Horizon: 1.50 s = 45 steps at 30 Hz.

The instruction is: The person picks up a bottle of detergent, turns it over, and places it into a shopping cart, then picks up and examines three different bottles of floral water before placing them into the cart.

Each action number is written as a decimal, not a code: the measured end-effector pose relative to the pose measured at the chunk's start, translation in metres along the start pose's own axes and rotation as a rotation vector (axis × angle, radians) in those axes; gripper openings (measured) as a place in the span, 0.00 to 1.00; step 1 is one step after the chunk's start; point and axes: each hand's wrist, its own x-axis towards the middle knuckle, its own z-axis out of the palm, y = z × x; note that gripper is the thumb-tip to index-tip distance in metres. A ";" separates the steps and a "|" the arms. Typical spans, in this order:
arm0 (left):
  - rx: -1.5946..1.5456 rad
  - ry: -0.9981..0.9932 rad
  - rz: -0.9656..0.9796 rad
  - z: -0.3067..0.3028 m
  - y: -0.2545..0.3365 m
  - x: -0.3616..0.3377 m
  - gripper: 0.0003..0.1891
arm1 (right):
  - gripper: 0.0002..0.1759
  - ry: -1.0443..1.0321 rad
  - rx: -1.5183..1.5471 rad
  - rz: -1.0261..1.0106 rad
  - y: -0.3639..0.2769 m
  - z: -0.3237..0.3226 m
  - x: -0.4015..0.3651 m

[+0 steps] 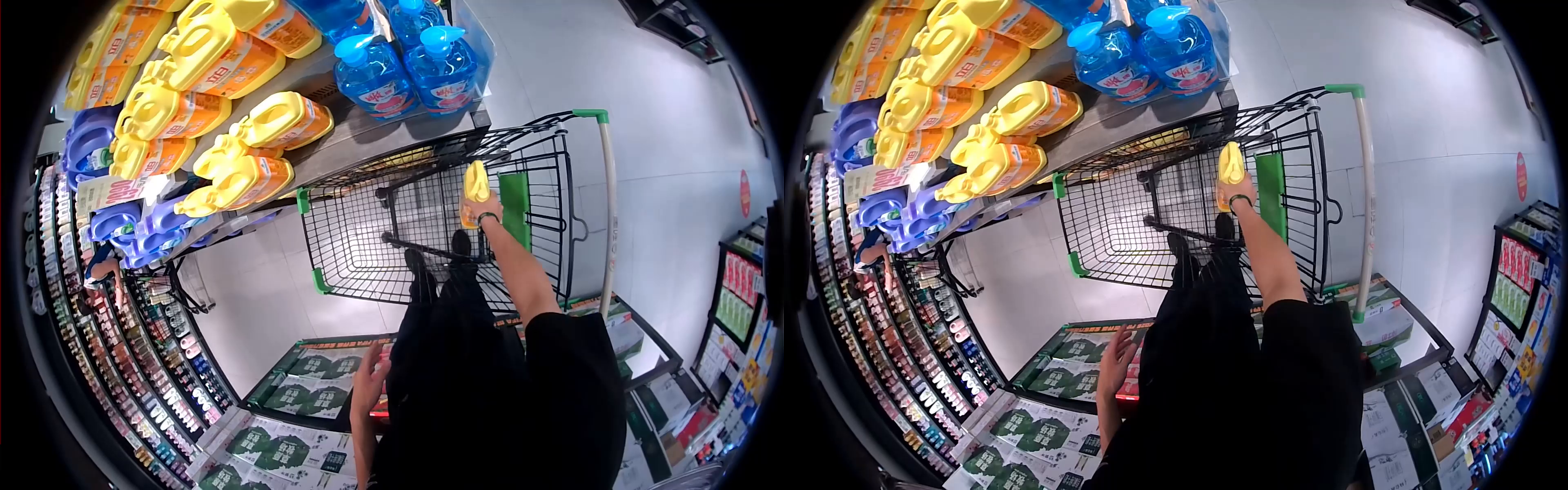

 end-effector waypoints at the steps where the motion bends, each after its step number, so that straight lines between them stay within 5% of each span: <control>1: 0.004 0.001 -0.011 0.003 -0.007 -0.004 0.31 | 0.50 -0.009 -0.002 0.008 0.002 0.008 0.012; 9: 0.130 0.030 -0.089 0.026 -0.016 -0.003 0.30 | 0.54 0.224 0.455 -0.022 0.057 0.093 0.074; 11: 0.159 0.031 -0.082 0.026 -0.013 -0.002 0.29 | 0.52 0.173 0.433 -0.187 0.060 0.090 0.061; 21: 0.310 0.065 0.031 0.023 0.023 0.008 0.29 | 0.47 0.140 0.592 0.093 0.098 0.124 0.059; 27: 0.589 0.053 0.192 0.014 -0.005 0.018 0.30 | 0.24 0.198 0.348 -0.171 0.045 -0.009 -0.016; 29: 0.550 0.105 0.175 0.014 -0.005 0.017 0.30 | 0.20 0.344 0.297 -0.699 0.029 -0.062 -0.052; 32: 0.546 0.102 0.198 0.012 -0.012 0.017 0.30 | 0.17 0.534 0.140 -0.975 0.014 -0.136 -0.105; 45: 0.613 0.022 0.320 0.027 -0.020 0.031 0.31 | 0.21 0.754 0.030 -0.762 0.071 -0.188 -0.178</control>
